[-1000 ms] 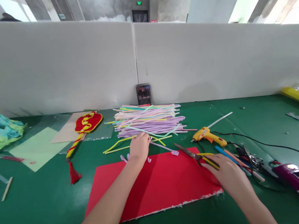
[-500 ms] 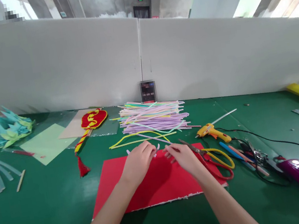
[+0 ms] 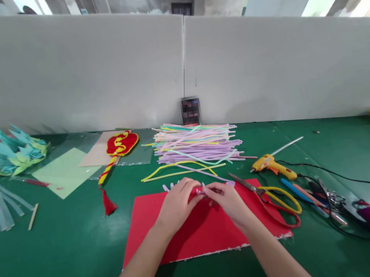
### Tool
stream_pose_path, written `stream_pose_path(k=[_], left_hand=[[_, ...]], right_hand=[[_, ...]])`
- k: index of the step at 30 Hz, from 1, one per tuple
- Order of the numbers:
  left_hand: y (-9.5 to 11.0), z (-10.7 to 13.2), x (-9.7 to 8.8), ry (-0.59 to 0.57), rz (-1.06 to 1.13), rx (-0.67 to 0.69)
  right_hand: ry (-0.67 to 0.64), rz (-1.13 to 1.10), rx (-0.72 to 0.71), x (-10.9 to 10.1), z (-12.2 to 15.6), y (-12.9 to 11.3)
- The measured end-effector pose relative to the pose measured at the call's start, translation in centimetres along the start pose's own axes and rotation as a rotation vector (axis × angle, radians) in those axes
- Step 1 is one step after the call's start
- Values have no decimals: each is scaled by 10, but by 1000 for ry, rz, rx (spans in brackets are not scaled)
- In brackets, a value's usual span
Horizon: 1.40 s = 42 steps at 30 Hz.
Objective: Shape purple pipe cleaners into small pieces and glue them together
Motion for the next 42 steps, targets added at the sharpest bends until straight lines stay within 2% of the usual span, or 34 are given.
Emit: stream_pose_path(k=[4,10,24,27,32,38,42], left_hand=[[-2,1,-2,-15,171,15],[4,2,-3,-10,190,70],[12,7,-7,-10,-48,88],[13,7,-9,11,-56,93],[6,7,-11,42,-19,19],[26,10,0,-35,-369,175],[27,14,1,-44,-482,200]], right_hand=[[-99,-42,-2,6,3,-4],[-125,-37,13,5,6,-3],[-189,49,72,9,6,3],[-162,76,26,8,4,-2],[-48,122,-66,-1,3,-13],[-123,177,-62,10,5,-15],[-136,190,-59,12,6,-15]])
Point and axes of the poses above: each hand's wrist, its own z-axis away from the middle knuckle, its own x-axis out of the palm, y = z × x, the point moved 10 cm from there along -z, towards the middle knuckle, and after that the axes turned 13 degrees about -y, right-handed, at the moved point
